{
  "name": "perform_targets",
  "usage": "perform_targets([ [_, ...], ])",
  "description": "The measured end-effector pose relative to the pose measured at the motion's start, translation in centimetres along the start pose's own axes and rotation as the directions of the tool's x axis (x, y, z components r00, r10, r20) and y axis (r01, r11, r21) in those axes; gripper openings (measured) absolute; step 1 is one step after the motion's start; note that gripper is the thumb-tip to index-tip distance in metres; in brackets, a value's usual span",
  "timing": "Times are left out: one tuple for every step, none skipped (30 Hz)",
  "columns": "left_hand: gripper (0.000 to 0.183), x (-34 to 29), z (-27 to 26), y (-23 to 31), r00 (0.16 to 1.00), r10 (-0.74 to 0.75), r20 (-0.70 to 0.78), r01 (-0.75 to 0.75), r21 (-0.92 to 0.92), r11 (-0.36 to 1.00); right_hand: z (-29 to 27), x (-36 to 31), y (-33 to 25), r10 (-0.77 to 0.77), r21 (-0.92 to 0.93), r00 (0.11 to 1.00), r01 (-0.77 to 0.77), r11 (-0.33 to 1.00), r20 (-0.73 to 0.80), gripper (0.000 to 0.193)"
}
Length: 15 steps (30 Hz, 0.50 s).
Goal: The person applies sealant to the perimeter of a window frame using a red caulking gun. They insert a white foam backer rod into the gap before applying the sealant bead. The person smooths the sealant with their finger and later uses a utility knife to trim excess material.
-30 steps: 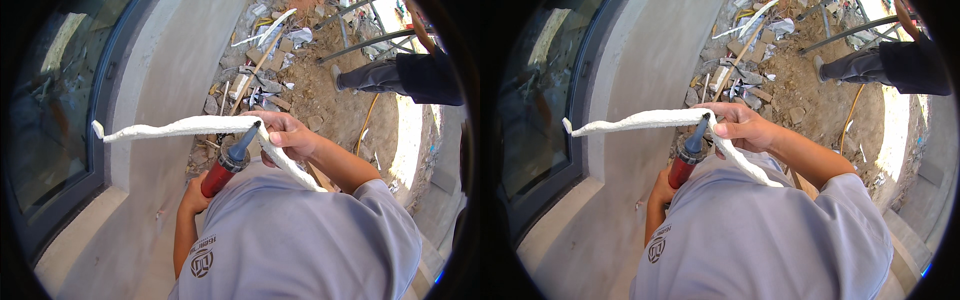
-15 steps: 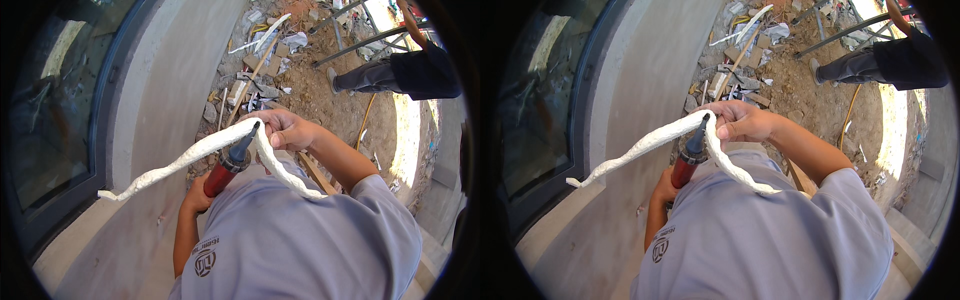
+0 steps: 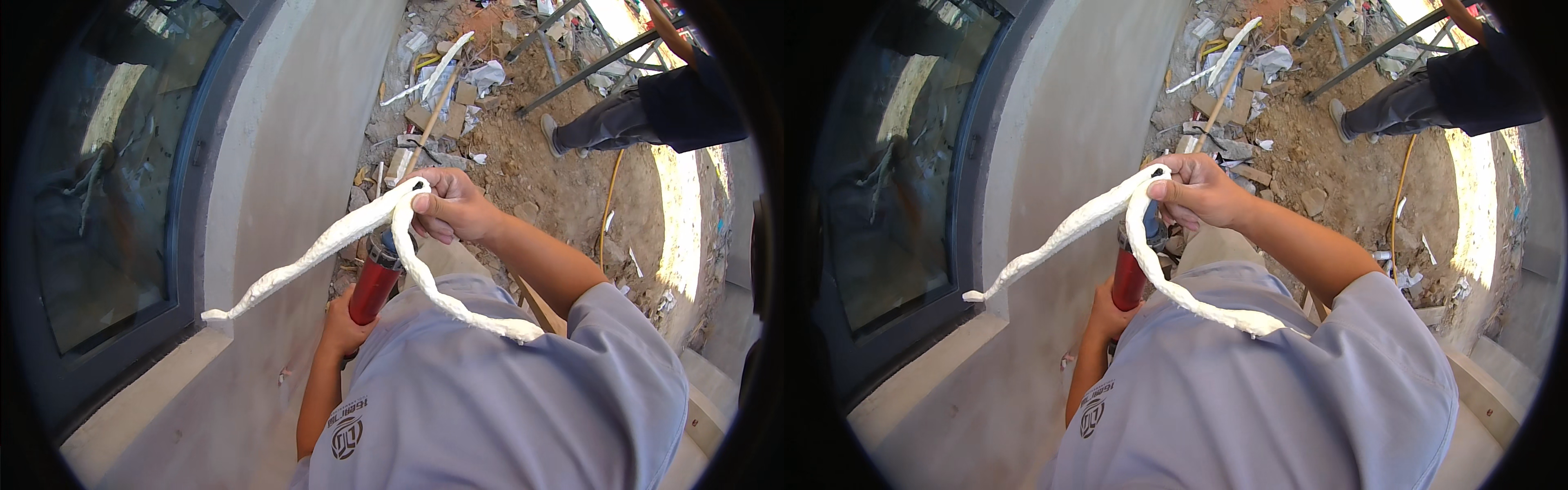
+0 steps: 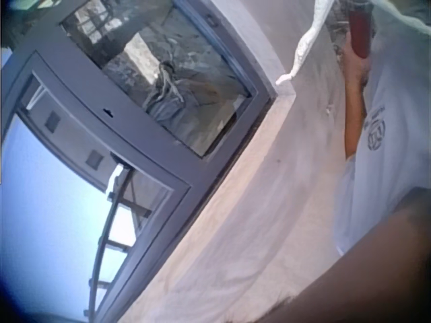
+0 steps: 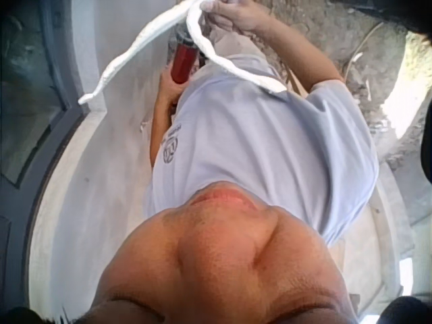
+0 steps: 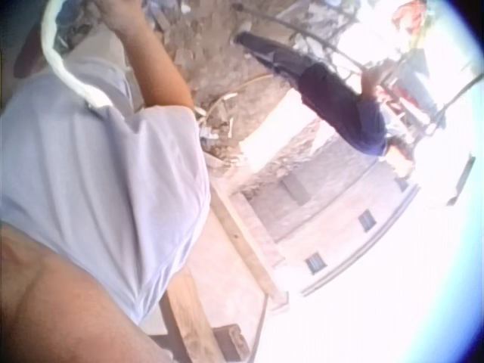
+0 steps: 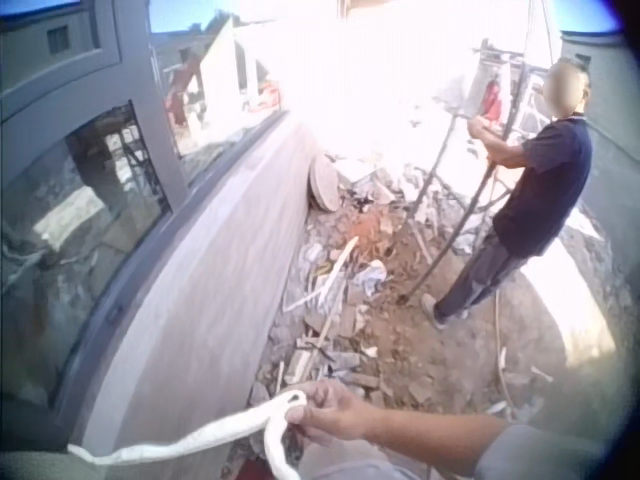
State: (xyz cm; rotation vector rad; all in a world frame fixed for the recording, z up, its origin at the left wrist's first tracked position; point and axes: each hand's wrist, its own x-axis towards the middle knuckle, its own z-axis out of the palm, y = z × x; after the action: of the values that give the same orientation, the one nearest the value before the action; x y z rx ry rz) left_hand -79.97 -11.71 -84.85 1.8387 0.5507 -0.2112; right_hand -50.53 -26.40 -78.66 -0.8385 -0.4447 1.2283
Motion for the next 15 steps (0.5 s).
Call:
perform_targets([
  [0.052,0.1,0.3,0.2,0.999,-0.011,-0.047,0.012,0.011,1.000,0.0,0.1,-0.1,-0.008,-0.012,1.000,0.008,1.000,-0.025,0.023],
  [0.052,0.1,0.2,0.3,0.999,-0.033,-0.021,0.034,0.020,0.999,0.0,0.3,-0.4,-0.016,-0.026,0.999,0.015,1.000,-0.048,0.024],
  [0.051,0.2,0.0,0.5,1.000,-0.027,0.009,0.027,0.014,1.000,0.1,0.3,-0.7,-0.005,-0.030,0.999,0.004,1.000,-0.048,0.024],
  [0.051,0.4,-0.4,0.7,0.999,-0.030,0.044,0.030,-0.007,1.000,0.1,0.3,-1.1,0.007,-0.036,0.999,-0.009,0.999,-0.046,0.024],
  [0.051,0.7,-1.0,0.8,0.989,-0.021,0.147,0.033,-0.083,0.996,0.1,0.3,-1.6,0.021,-0.044,0.999,-0.023,0.999,-0.042,0.024],
  [0.051,0.8,-1.9,1.1,0.967,-0.012,0.254,0.057,-0.169,0.984,0.2,0.4,-2.0,0.001,-0.038,1.000,-0.002,0.999,-0.014,0.025],
  [0.050,0.9,-2.7,1.3,0.934,0.007,0.358,0.089,-0.250,0.964,0.4,0.4,-2.3,-0.019,-0.032,1.000,0.019,0.999,0.015,0.026],
  [0.050,1.1,-3.5,1.7,0.909,0.005,0.417,0.132,-0.299,0.945,0.5,0.6,-2.7,-0.045,-0.017,0.998,0.045,0.999,0.049,0.027],
  [0.049,1.3,-4.2,2.2,0.880,0.007,0.475,0.178,-0.344,0.922,0.7,0.7,-3.0,-0.037,-0.025,0.999,0.038,0.999,0.030,0.027],
  [0.048,1.5,-4.7,2.7,0.847,0.013,0.531,0.225,-0.382,0.896,0.8,0.9,-3.3,-0.059,-0.027,0.998,0.060,0.998,0.039,0.028],
  [0.048,1.4,-4.8,3.5,0.890,-0.003,0.457,0.188,-0.360,0.914,0.9,1.1,-3.7,-0.081,-0.029,0.996,0.082,0.996,0.048,0.028],
  [0.048,1.2,-4.7,4.2,0.925,-0.017,0.379,0.154,-0.334,0.930,1.0,1.3,-4.0,-0.102,-0.029,0.993,0.104,0.994,0.056,0.029],
  [0.047,1.2,-4.5,5.0,0.955,-0.026,0.297,0.121,-0.305,0.945,1.0,1.5,-4.4,-0.100,-0.061,0.995,0.101,0.993,0.024,0.029],
  [0.047,1.2,-4.0,5.6,0.987,-0.025,0.158,0.059,-0.210,0.976,1.0,1.6,-4.6,-0.105,-0.082,0.994,0.105,0.991,0.004,0.030],
  [0.046,0.9,-3.2,6.2,1.000,-0.012,0.018,0.014,-0.107,0.994,1.1,1.7,-4.9,-0.107,-0.100,0.994,0.105,0.989,-0.017,0.030],
])
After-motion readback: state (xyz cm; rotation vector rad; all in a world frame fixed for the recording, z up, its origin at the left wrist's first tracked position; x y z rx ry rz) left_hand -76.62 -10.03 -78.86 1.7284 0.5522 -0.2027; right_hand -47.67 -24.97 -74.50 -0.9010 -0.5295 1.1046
